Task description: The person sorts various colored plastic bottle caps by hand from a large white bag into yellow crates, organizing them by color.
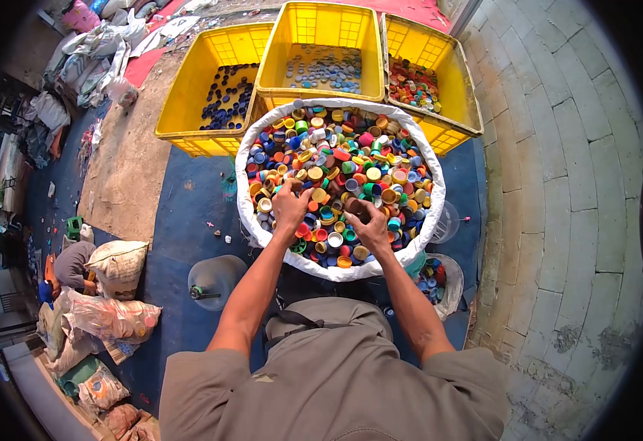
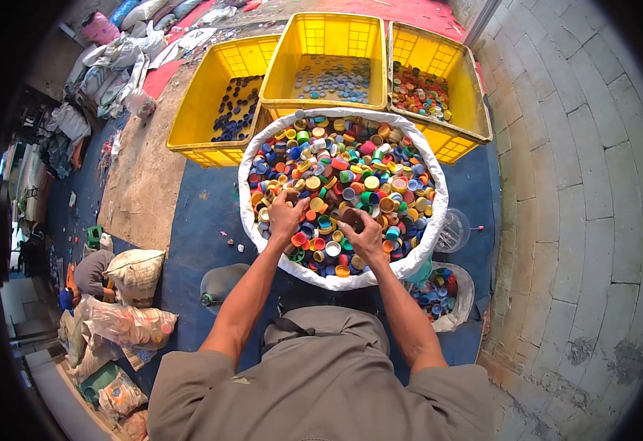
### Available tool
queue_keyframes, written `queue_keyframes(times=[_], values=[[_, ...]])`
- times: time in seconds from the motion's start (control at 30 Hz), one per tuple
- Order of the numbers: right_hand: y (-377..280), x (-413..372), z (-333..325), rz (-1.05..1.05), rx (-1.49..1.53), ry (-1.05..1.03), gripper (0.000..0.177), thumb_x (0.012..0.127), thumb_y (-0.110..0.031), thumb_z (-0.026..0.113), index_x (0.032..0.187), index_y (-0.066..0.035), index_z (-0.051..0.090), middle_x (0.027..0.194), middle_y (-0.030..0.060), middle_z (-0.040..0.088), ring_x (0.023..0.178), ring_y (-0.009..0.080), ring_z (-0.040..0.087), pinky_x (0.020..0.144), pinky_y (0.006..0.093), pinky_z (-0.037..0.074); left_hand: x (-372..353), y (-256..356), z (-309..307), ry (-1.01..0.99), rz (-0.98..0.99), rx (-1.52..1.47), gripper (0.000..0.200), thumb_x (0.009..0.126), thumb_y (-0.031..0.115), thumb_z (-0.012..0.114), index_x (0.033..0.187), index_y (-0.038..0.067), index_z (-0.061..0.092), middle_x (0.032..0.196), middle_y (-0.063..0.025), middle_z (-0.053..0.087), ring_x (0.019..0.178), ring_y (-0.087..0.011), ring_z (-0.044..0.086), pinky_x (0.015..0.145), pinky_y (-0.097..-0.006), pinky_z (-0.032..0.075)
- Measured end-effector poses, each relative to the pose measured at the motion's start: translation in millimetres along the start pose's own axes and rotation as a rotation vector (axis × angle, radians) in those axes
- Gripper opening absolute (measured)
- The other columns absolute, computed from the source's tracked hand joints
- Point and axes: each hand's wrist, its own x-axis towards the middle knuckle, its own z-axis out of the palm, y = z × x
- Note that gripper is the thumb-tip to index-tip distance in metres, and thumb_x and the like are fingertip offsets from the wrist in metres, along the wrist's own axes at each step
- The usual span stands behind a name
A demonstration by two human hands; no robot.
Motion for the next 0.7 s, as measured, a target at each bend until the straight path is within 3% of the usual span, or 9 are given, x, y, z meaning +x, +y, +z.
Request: queue_keyframes(times=[0.07, 0.1, 0.2, 0.27, 0.5, 0.6, 0.63, 0.7], values=[[-10.9, -15.6, -10.0, 0.332, 0.458, -0.101, 0.036, 0.080, -0.020, 0.070, 0.106, 0.003, 0.060, 0.082, 0.0052, 0.064, 0.066, 0.0099, 0.056, 0.057, 0.0253, 0.045, 14.1, 7.4, 11.4, 0.052, 0.147, 0.162, 0.040, 0.072, 0.027, 0.077, 0.099, 0.002, 0.061, 0.092, -0.0158, 0.066, 0.087, -0.0312, 0.064, 0.075, -0.0394, 0.051], [-13.4, -23.5, -11.0, 0.397, 0.680, -0.108, 0.035, 0.081, -0.017, 0.066, 0.110, 0.002, 0.058, 0.085, 0.0044, 0.063, 0.065, 0.0071, 0.053, 0.057, 0.0215, 0.042, 20.6, 13.6, 14.0, -0.017, 0.114, 0.245, 0.044, 0.073, 0.027, 0.076, 0.103, 0.002, 0.057, 0.096, -0.0163, 0.064, 0.089, -0.0335, 0.064, 0.074, -0.0421, 0.051], [-11.7, -46.1, -18.6, 0.469, 1.072, -0.178, 0.044, 0.078, -0.010, 0.057, 0.121, 0.000, 0.051, 0.102, 0.0103, 0.059, 0.075, 0.0124, 0.057, 0.062, 0.0251, 0.045, 36.3, 9.3, 29.5, -0.056, 0.179, 0.453, 0.048, 0.072, 0.030, 0.077, 0.105, 0.002, 0.054, 0.096, -0.0181, 0.063, 0.089, -0.0362, 0.063, 0.073, -0.0452, 0.052], [-14.1, -56.8, -22.3, 0.459, 1.138, -0.192, 0.053, 0.071, -0.007, 0.053, 0.123, 0.001, 0.048, 0.105, 0.0138, 0.059, 0.081, 0.0167, 0.060, 0.068, 0.0290, 0.049, 41.7, 9.8, 36.6, -0.068, 0.202, 0.499, 0.051, 0.072, 0.031, 0.077, 0.106, 0.002, 0.054, 0.097, -0.0184, 0.063, 0.089, -0.0365, 0.064, 0.072, -0.0459, 0.053], [-10.7, -76.2, -22.9, 0.534, 1.221, -0.173, 0.057, 0.068, -0.008, 0.051, 0.125, -0.001, 0.048, 0.105, 0.0140, 0.058, 0.086, 0.0191, 0.060, 0.077, 0.0317, 0.051, 47.0, 21.1, 37.6, -0.117, 0.216, 0.647, 0.053, 0.074, 0.035, 0.075, 0.111, 0.002, 0.054, 0.097, -0.0187, 0.064, 0.085, -0.0366, 0.065, 0.070, -0.0451, 0.053], [-7.1, -78.5, -24.9, 0.544, 1.216, -0.155, 0.057, 0.068, -0.008, 0.051, 0.125, -0.002, 0.048, 0.107, 0.0141, 0.058, 0.087, 0.0196, 0.061, 0.077, 0.0320, 0.051, 50.8, 3.5, 40.5, -0.042, 0.310, 0.464, 0.046, 0.076, 0.033, 0.072, 0.106, 0.002, 0.058, 0.096, -0.0186, 0.064, 0.082, -0.0364, 0.065, 0.068, -0.0465, 0.053], [-5.6, -78.4, -26.7, 0.542, 1.216, -0.139, 0.057, 0.068, -0.008, 0.051, 0.125, -0.002, 0.048, 0.108, 0.0142, 0.058, 0.088, 0.0200, 0.061, 0.077, 0.0321, 0.051, 50.4, 0.9, 39.5, 0.017, 0.388, 0.400, 0.038, 0.080, 0.030, 0.068, 0.107, 0.004, 0.061, 0.093, -0.0138, 0.065, 0.074, -0.0285, 0.066, 0.064, -0.0408, 0.053], [-3.3, -78.4, -29.5, 0.539, 1.219, -0.111, 0.056, 0.068, -0.008, 0.050, 0.124, -0.003, 0.048, 0.109, 0.0143, 0.058, 0.091, 0.0208, 0.060, 0.077, 0.0322, 0.051, 47.0, 7.4, 34.4, -0.219, -0.039, -0.195, 0.038, 0.082, 0.029, 0.066, 0.110, 0.004, 0.062, 0.094, -0.0097, 0.065, 0.078, -0.0217, 0.065, 0.060, -0.0364, 0.052]])
